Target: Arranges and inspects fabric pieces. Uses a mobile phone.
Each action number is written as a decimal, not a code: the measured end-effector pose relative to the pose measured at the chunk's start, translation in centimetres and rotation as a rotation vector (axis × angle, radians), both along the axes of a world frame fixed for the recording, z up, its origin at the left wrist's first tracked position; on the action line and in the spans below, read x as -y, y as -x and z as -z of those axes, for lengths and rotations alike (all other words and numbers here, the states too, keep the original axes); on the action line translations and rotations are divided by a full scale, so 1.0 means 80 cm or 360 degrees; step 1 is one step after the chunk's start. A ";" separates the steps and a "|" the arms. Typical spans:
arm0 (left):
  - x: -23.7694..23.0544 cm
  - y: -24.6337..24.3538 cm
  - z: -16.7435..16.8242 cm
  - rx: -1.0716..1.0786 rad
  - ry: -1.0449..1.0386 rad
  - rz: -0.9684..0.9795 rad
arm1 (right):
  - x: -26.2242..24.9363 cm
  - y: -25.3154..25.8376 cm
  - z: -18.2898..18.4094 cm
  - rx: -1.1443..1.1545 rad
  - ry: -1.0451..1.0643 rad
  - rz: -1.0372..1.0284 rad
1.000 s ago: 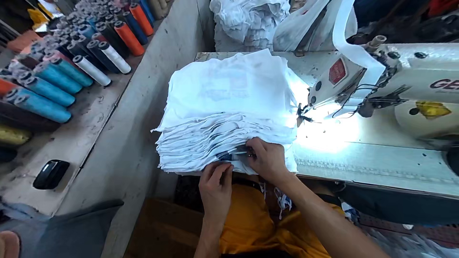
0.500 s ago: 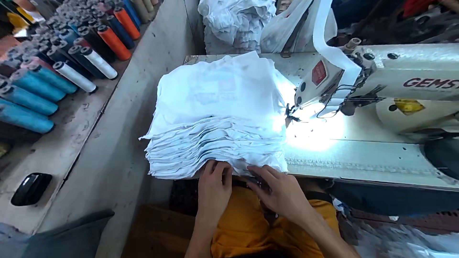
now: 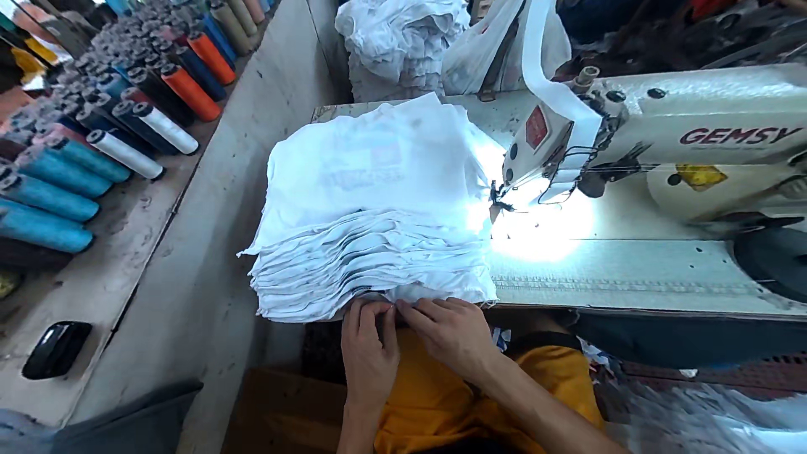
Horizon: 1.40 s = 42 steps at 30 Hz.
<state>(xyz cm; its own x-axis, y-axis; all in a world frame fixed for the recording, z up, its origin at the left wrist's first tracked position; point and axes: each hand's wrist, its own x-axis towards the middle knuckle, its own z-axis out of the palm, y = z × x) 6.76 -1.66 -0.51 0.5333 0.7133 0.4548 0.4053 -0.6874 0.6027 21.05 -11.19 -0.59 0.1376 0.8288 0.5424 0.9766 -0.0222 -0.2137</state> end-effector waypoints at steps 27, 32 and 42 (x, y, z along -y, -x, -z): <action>0.032 0.001 0.037 0.0408 0.0226 -0.0043 | 0.015 0.010 0.014 0.0031 -0.0098 0.0006; 0.025 0.019 0.061 0.0619 0.1183 -0.0105 | 0.063 0.020 0.021 -0.0348 -0.0018 0.0132; -0.056 0.015 -0.077 0.0609 0.0436 -0.0132 | 0.060 0.044 -0.016 -0.0457 -0.0143 0.0154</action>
<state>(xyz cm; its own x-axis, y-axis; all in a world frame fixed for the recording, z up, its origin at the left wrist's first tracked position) 5.53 2.86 5.64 0.3003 0.8675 0.3967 0.1657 -0.4570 0.8739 17.51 -16.02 0.66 0.3719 0.7549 0.5402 0.8702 -0.0809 -0.4860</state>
